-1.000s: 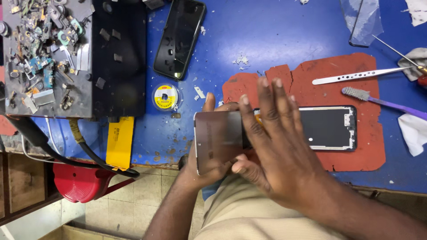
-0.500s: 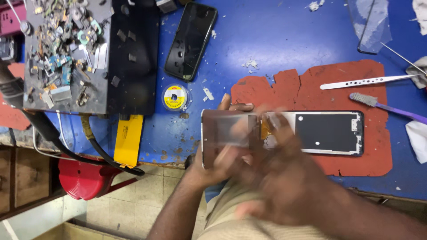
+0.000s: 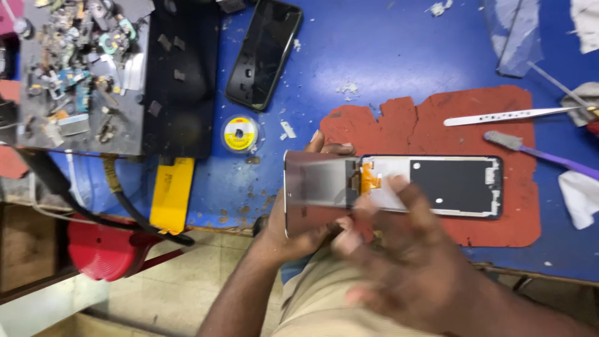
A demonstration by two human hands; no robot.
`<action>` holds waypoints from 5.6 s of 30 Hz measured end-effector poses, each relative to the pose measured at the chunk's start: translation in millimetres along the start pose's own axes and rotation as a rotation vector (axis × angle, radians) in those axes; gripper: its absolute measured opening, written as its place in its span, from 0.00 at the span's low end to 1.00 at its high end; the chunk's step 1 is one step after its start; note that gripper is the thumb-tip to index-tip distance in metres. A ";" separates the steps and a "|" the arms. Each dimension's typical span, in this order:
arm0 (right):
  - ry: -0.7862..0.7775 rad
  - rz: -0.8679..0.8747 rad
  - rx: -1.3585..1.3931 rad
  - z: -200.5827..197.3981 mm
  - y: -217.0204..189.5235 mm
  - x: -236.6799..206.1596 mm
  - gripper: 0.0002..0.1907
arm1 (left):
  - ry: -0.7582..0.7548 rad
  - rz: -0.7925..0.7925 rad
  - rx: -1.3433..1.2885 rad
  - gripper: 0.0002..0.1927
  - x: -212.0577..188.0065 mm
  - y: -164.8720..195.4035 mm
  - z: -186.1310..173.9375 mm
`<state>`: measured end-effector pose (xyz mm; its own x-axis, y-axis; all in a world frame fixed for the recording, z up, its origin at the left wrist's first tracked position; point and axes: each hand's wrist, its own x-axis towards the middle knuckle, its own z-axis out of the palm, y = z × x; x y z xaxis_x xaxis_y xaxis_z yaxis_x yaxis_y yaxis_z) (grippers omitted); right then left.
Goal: The person tests a smartphone, then pries open the phone and separates the broken display from the frame. They clean the frame and the new screen with a cloth and a brush, fit the replacement display onto the phone, and peel the backing from a screen protector to apply it.
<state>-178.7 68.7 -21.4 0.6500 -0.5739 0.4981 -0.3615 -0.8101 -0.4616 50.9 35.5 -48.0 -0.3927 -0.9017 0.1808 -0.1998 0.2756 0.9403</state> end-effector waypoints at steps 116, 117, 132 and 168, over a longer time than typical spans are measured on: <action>-0.388 0.590 -0.130 -74.6 27.4 8.7 0.53 | 0.065 -0.685 0.870 0.13 -229.8 -73.5 -7.5; -0.326 0.501 -0.176 -79.5 23.0 -0.2 0.48 | 0.112 -0.682 0.872 0.14 -231.0 -64.3 -13.3; 0.362 0.852 0.097 -131.9 -46.8 -204.6 0.06 | 0.104 0.043 0.867 0.24 -190.7 -78.5 27.0; 0.369 0.549 -0.626 -206.0 134.7 -65.9 0.15 | 0.362 0.378 0.534 0.19 0.9 42.2 -12.9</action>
<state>-407.9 -27.3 34.8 0.0629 -0.8128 0.5791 -0.9241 -0.2666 -0.2737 53.7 42.1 -4.4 -0.2194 -0.7412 0.6344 -0.5547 0.6297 0.5438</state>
